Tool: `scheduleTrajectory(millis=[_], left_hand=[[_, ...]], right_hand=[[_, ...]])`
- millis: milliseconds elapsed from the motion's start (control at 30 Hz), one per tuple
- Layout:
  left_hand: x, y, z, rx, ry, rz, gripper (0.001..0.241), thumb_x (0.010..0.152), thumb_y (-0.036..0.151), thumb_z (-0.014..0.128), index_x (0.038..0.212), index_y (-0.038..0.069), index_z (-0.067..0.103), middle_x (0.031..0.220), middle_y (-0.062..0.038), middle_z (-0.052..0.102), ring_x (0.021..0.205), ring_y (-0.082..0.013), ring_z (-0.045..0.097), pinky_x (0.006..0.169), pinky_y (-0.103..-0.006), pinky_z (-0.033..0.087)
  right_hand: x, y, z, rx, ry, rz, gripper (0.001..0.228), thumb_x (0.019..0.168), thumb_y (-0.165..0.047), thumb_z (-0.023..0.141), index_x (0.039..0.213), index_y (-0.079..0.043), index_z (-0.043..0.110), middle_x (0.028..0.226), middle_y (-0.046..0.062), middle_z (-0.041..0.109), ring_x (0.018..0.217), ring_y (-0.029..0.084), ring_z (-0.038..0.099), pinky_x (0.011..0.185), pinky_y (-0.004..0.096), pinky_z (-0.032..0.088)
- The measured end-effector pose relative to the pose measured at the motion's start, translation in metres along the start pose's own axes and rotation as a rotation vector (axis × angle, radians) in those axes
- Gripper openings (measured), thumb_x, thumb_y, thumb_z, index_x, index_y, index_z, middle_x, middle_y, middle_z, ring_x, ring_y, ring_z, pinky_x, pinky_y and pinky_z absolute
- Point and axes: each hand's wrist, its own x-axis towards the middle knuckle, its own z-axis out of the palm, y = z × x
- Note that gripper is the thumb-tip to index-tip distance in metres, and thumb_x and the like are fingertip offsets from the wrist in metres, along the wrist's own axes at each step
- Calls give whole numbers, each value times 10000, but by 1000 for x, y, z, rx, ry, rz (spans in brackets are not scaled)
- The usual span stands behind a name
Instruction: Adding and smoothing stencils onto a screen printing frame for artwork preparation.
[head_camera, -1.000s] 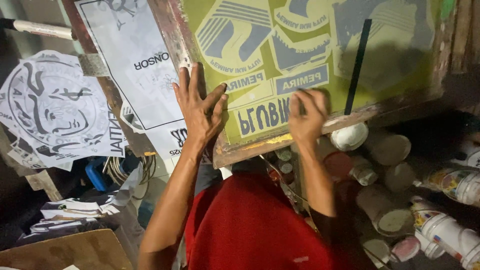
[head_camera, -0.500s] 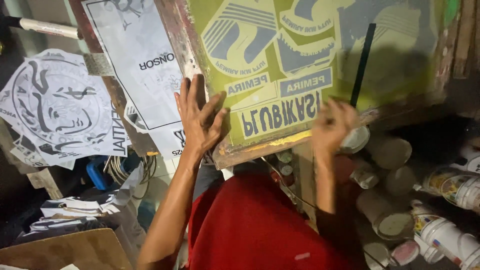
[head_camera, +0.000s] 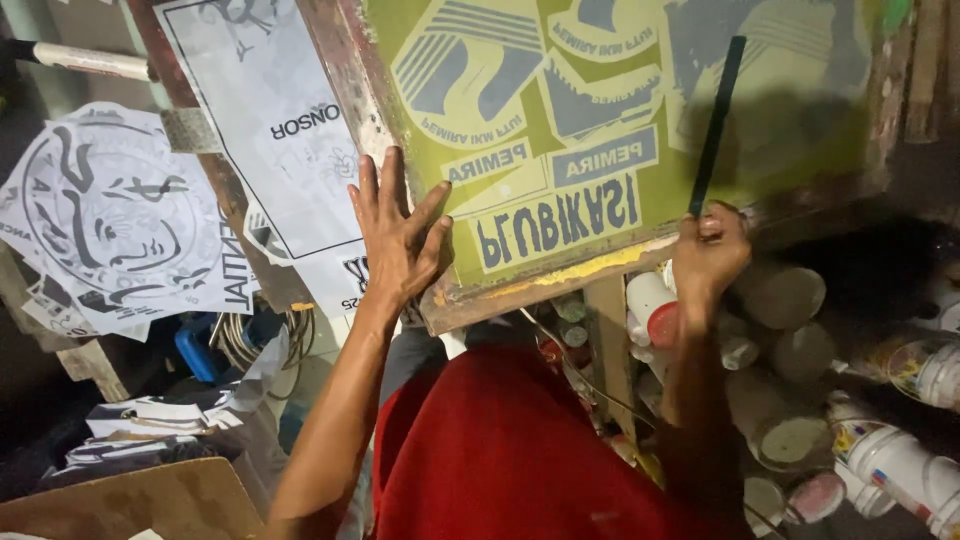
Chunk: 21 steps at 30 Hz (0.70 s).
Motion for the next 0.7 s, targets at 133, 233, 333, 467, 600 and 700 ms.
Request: scheduleTrajectory(millis=[133,233,333,467,600,700], left_hand=[[1,-1,2,-6,8,-1,379,1000,468,569,1375,494,616,1694,-104,160,1553,-354,-58,1195,-644,-46],[2,4,-1,-28,12,-48,379,988,453,605,1365,489,626,1702,-76,158,1559,-352,-43,1200,-650,-33],[1,8,-7,24,-20,-62,363,993,405,623,1352,393,680,1697,-94,182,1559,-369,-1,1201,-648,5],[1,8,-6,5,-42,-69,355,1021,424,570,1362,432,668,1700,-76,167,1558,-379,-10,1197,-665,18],[-3,-1,4,0,4,-48,361,1023,421,557,1370,462,649,1703,-64,159,1557,-377,-18,1191,-685,31],[-1,3,4,-4,28,-43,375,1013,477,515,1372,495,620,1702,-60,156,1556,-381,-15,1191,-701,22]], right_hand=[[1,41,16,55,-55,258,164,741,-63,791,905,-73,786,747,146,667,716,311,694,630,351,507],[3,3,8,-6,-134,380,125,751,-144,790,875,-166,788,767,92,706,723,291,711,601,368,488],[10,-76,-10,8,-222,420,95,820,-237,836,896,-201,790,839,52,737,739,263,702,644,353,475],[-5,-157,-2,325,-266,439,218,834,-14,831,1036,-24,749,921,163,730,859,235,691,796,355,536],[-45,-164,44,383,-200,200,290,862,53,778,1134,-44,746,862,189,713,789,334,723,668,361,562],[-34,-170,55,239,-113,-160,299,826,13,795,1106,-91,794,780,80,676,733,307,690,705,390,561]])
